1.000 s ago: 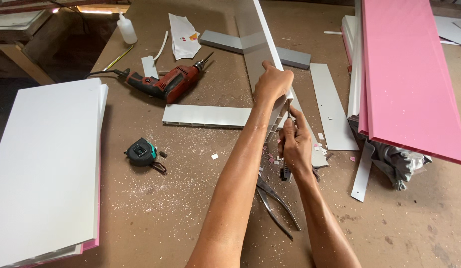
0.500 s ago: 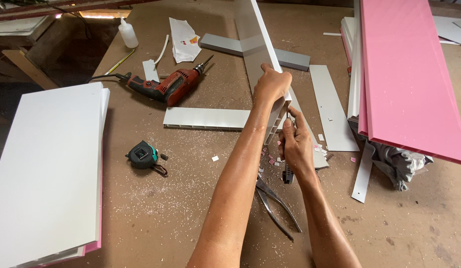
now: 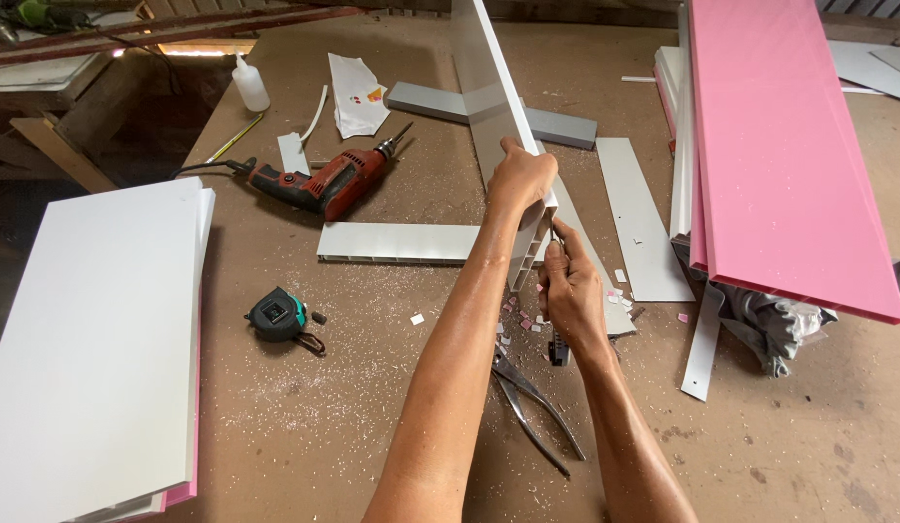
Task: The person uses pliers and a utility knife to remove small metal fasteners and plastic debris from the edges of white and pink plastic panels.
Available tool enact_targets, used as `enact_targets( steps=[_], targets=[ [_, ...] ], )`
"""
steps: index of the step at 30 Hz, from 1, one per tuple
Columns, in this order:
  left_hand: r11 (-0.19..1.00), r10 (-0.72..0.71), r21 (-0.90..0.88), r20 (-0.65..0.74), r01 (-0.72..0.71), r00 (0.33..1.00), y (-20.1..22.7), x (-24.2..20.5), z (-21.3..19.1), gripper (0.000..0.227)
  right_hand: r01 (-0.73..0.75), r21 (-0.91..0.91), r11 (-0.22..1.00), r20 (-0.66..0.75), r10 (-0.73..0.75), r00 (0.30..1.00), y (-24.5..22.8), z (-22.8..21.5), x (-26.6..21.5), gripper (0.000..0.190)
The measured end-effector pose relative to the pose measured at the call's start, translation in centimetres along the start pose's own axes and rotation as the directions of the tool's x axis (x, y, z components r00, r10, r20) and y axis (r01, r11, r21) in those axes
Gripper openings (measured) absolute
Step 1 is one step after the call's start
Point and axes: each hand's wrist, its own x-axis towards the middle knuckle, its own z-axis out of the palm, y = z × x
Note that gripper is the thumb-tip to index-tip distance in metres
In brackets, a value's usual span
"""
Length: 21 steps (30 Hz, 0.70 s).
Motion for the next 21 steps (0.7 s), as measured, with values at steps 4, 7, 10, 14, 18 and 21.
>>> enact_targets(
  steps=[4,7,10,14,18,21],
  targets=[
    [1.000,-0.003,0.003,-0.003,0.003,1.000,0.0,-0.3,0.0,0.078,0.015,0.006,1.000,-0.013,-0.015,1.000,0.8,0.0,0.3,0.038],
    [1.000,-0.002,0.004,-0.011,0.002,1.000,0.0,-0.1,0.2,0.080,0.020,-0.003,1.000,-0.040,-0.020,0.999,1.4,0.0,0.6,0.035],
    [1.000,-0.003,0.012,-0.014,0.003,1.000,0.2,-0.2,0.3,0.078,0.020,-0.026,0.999,-0.063,-0.022,0.998,1.2,0.1,0.6,0.035],
    [1.000,0.017,-0.003,-0.021,-0.017,1.000,0.1,-0.1,0.4,0.077,0.016,-0.047,0.999,-0.060,-0.019,0.998,1.2,0.1,0.7,0.034],
    [1.000,0.002,-0.001,-0.020,-0.002,1.000,-0.1,0.2,0.5,0.076,-0.015,-0.044,0.999,-0.045,0.013,0.999,0.6,-0.1,0.4,0.037],
    [1.000,0.006,-0.006,-0.017,-0.006,1.000,0.0,0.0,0.2,0.077,-0.020,-0.050,0.999,-0.047,0.018,0.999,-0.2,0.0,0.1,0.038]
  ],
)
